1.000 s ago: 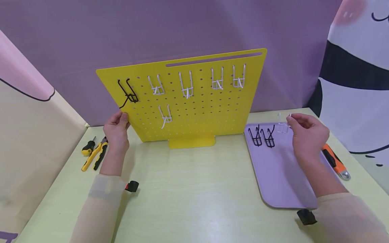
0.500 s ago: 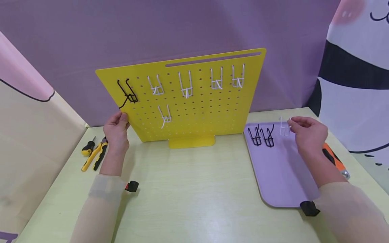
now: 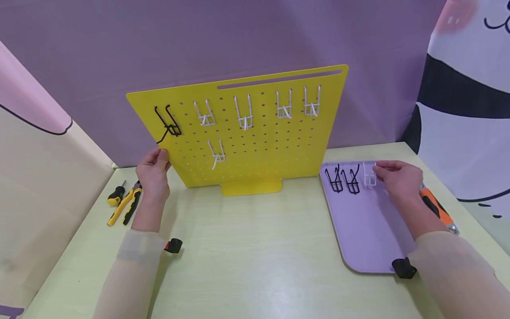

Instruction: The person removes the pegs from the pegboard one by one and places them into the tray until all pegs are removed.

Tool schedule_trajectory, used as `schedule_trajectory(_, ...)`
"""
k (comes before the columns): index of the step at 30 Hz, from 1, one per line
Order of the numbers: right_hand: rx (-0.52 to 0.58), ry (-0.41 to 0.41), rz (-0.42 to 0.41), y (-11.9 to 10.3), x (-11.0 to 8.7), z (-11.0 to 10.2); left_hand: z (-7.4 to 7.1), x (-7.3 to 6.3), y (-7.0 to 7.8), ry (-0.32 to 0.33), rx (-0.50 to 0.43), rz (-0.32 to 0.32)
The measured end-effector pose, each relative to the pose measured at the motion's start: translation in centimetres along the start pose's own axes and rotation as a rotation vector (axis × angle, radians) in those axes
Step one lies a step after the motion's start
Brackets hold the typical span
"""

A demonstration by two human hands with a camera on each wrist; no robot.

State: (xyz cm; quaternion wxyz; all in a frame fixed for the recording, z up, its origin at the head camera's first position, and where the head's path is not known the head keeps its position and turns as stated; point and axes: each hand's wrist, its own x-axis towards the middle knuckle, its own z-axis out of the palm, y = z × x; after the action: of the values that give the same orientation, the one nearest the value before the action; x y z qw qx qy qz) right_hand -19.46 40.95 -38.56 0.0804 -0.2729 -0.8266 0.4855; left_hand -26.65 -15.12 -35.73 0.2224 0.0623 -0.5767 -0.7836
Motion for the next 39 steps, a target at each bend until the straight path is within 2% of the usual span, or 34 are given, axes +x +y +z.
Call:
schedule_trajectory(9,-0.130,-0.046,-0.052,0.9,0.7,0.3,-0.1,-0.1,0.0,-0.011,-0.008,-0.001)
schedule_trajectory(16,-0.178,-0.036,-0.044,1.2,1.2,0.4,0.0,-0.2,0.1,-0.010,0.012,-0.002)
schedule_trajectory(23,-0.252,-0.038,-0.133,1.2,1.1,0.7,0.0,-0.1,0.1,-0.005,0.001,0.001)
schedule_trajectory(31,-0.241,-0.064,-0.137,1.2,1.1,0.8,0.0,0.0,0.0,-0.010,0.011,0.006)
schedule_trajectory(39,-0.221,0.013,-0.160,0.3,0.3,-0.1,0.0,-0.1,0.0,-0.001,0.019,-0.001)
